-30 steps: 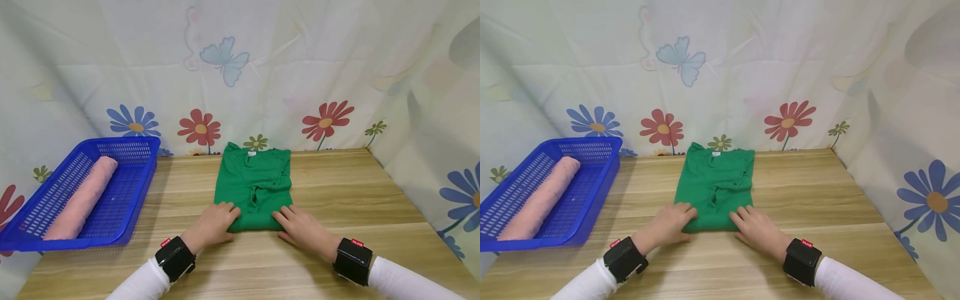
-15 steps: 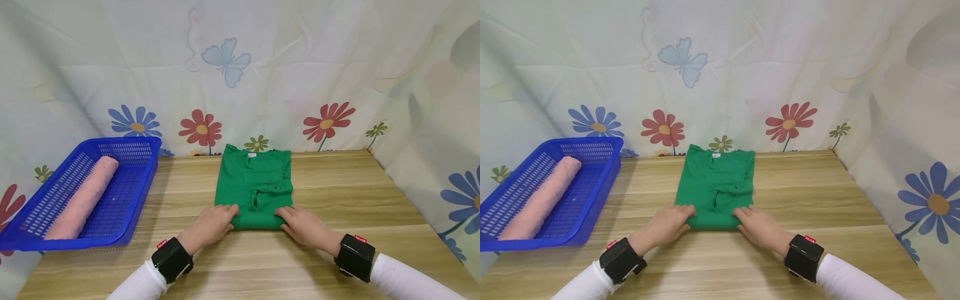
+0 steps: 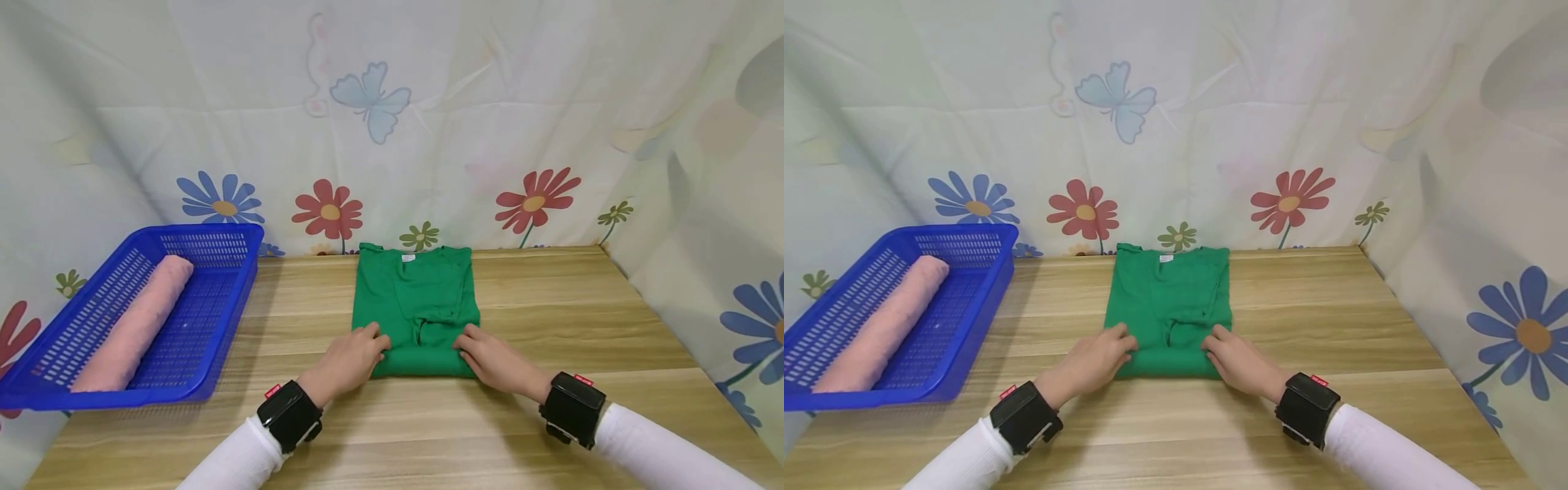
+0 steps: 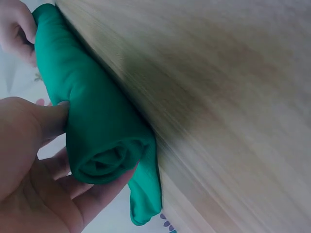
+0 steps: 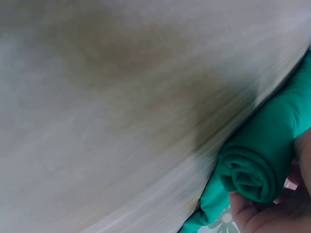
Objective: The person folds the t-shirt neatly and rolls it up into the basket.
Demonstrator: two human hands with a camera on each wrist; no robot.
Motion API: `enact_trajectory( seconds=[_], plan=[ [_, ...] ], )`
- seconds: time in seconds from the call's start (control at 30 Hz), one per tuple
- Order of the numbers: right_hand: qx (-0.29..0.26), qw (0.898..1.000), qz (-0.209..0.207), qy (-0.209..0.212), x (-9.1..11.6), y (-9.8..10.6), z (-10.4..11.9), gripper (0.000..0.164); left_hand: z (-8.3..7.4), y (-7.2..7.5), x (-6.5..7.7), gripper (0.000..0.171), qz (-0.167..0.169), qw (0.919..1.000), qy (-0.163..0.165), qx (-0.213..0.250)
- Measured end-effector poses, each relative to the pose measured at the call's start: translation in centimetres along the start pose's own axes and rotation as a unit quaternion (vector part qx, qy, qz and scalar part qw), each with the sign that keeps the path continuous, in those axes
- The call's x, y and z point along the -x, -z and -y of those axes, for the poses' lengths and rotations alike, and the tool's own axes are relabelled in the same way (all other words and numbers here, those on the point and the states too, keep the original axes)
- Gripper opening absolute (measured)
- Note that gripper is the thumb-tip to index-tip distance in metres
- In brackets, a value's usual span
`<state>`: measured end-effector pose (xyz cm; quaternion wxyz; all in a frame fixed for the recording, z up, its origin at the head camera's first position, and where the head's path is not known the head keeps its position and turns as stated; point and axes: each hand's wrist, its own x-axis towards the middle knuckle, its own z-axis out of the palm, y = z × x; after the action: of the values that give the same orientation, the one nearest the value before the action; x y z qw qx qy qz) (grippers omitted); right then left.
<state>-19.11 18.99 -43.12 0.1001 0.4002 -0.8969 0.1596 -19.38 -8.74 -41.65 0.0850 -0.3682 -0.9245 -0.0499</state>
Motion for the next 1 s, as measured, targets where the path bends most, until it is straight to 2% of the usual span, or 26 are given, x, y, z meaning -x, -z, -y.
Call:
enact_trajectory(
  seconds=[0.13,0.27,0.47,0.57,0.67,0.77,0.9,1.0],
  plan=[
    [0.061,0.998,-0.006,-0.012,-0.3,-0.1,0.0,0.009,0.0,-0.1,-0.4,0.010,-0.038,0.9990,0.004,-0.022],
    [0.133,0.991,-0.019,-0.016,-0.6,0.0,0.1,0.011,-0.1,-0.4,-0.7,0.017,-0.079,0.9963,-0.004,-0.034],
    [0.154,0.987,-0.040,0.012,-1.0,-0.2,0.6,0.010,-0.6,-0.7,-0.7,0.014,-0.104,0.9933,-0.022,-0.046],
    [0.159,0.986,-0.040,0.011,-0.8,-0.1,0.9,0.011,-0.8,-0.7,-0.6,0.013,-0.110,0.9917,-0.029,-0.061],
    [0.167,0.985,-0.039,0.013,-0.5,0.2,1.0,0.009,-0.9,-0.5,-0.5,0.011,-0.097,0.9933,-0.025,-0.057],
    [0.165,0.986,-0.032,0.011,-0.1,0.5,1.1,0.008,-0.9,-0.3,-0.4,0.008,-0.068,0.9965,-0.015,-0.047],
    [0.168,0.986,-0.012,0.016,0.3,0.6,0.9,0.033,-0.8,-0.2,-0.3,0.027,-0.029,0.9981,-0.005,-0.053],
    [0.177,0.984,-0.003,0.029,0.5,0.4,0.8,0.044,-0.7,-0.4,-0.3,0.041,-0.022,0.9969,-0.006,-0.076]
  ],
)
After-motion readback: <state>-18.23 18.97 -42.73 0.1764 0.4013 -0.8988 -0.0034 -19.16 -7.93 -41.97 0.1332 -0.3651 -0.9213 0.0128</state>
